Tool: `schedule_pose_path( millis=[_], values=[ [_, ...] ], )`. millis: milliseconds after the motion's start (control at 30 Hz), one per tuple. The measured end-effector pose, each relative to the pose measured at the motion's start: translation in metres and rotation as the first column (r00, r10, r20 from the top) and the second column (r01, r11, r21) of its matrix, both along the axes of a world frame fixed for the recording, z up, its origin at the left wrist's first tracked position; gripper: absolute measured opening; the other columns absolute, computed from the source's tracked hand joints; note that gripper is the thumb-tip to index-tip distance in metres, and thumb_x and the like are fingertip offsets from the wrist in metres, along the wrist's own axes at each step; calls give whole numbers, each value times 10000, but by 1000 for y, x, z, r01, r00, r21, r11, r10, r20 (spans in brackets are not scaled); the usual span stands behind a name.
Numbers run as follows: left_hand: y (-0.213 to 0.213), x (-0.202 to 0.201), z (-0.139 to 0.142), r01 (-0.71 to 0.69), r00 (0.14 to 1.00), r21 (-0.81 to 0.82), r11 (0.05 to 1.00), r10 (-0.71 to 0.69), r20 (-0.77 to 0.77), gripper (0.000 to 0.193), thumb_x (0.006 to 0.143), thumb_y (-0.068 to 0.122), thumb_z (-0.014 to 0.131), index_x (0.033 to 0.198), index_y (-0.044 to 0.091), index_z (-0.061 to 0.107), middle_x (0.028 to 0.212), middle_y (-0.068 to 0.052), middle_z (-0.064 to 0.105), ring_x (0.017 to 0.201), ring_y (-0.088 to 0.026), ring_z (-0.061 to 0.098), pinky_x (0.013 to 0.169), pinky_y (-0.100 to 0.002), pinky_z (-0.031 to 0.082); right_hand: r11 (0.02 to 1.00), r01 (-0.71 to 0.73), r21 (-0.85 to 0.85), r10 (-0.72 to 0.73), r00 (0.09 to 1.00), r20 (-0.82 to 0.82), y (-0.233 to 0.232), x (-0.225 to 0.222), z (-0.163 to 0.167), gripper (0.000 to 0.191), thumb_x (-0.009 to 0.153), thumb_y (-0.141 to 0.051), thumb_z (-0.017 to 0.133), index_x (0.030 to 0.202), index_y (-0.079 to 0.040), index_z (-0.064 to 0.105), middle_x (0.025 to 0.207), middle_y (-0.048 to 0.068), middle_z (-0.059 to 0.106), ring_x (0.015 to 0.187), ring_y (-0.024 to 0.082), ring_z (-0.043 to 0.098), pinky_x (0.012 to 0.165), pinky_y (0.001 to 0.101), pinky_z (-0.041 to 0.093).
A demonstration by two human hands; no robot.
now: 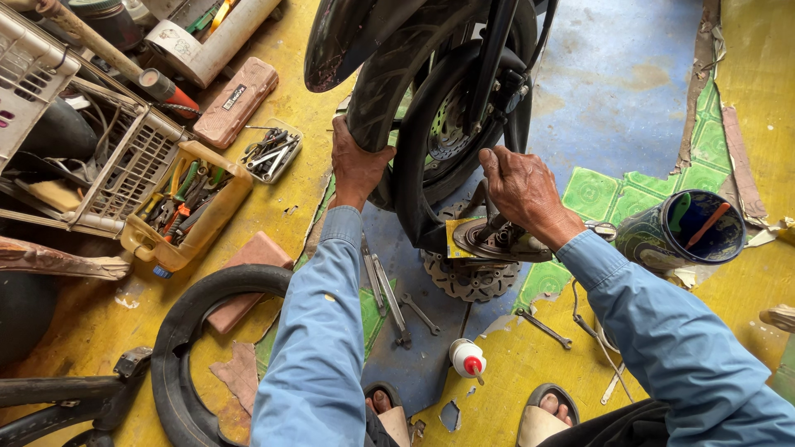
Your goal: The person works on a motorcycle wheel mounted on a stand, repeatedly applying liquid from a small bottle to the hub area and manipulating the wheel with both hands. The person briefly walks away to retrieve a tool from a toolbox before returning to continue the task.
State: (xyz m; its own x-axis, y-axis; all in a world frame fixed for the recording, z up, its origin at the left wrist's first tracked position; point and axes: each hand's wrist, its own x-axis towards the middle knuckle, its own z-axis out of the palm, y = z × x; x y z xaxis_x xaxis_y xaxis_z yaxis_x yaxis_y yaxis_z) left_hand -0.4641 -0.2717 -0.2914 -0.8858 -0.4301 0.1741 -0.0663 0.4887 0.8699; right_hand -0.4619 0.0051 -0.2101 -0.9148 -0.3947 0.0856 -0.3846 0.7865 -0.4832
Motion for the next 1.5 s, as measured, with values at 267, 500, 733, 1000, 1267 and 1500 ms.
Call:
schedule_pose_path(
  millis=[267,500,733,1000,1267,1500],
  values=[
    [3,-1,4,-5,1000,8,1000,5,0,735,679,202,900,1201,90,395,1200,-177,581,1150,-365,612,1004,-494,520,1000,4,-11,-4,1000,-5,0,0,2,452,1103,-358,450,913,-2,655,591,210,598,563,403,630,582,527,487],
    [5,-1,10,7,1000,30,1000,-6,-27,722,682,203,895,1197,87,401,1197,-176,585,1143,-364,617,1001,-499,528,1000,0,-5,0,1000,-17,0,-2,2,455,1104,-360,460,903,1,650,598,220,600,577,421,632,581,533,482],
    [4,-2,7,-9,999,-12,1000,8,-32,733,674,206,904,1190,82,398,1187,-187,578,1137,-381,604,985,-517,516,1000,-5,-13,5,999,-38,0,-2,0,449,1097,-358,478,895,4,653,599,230,597,578,429,631,569,534,482],
    [3,-10,-2,7,1000,34,999,-7,-19,746,680,206,899,1218,91,394,1215,-175,565,1161,-365,601,1022,-489,522,1000,-14,-11,13,998,-55,0,-7,1,470,1108,-372,479,869,-6,653,561,199,570,518,382,607,536,511,465],
    [3,-18,-3,8,999,8,1000,-7,-38,747,685,199,897,1230,71,403,1210,-186,570,1151,-377,608,995,-498,525,962,-255,93,230,583,-779,1,-6,10,256,1105,-278,536,1110,-35,616,1065,153,689,915,289,672,743,413,535],
    [2,-29,-17,-34,996,-60,998,29,-82,867,647,212,954,1277,28,388,1257,-237,550,1199,-439,557,1028,-517,489,617,-706,348,668,704,242,35,74,-77,486,919,-281,695,1315,-97,482,1254,158,578,1074,315,605,837,435,523]
  ],
)
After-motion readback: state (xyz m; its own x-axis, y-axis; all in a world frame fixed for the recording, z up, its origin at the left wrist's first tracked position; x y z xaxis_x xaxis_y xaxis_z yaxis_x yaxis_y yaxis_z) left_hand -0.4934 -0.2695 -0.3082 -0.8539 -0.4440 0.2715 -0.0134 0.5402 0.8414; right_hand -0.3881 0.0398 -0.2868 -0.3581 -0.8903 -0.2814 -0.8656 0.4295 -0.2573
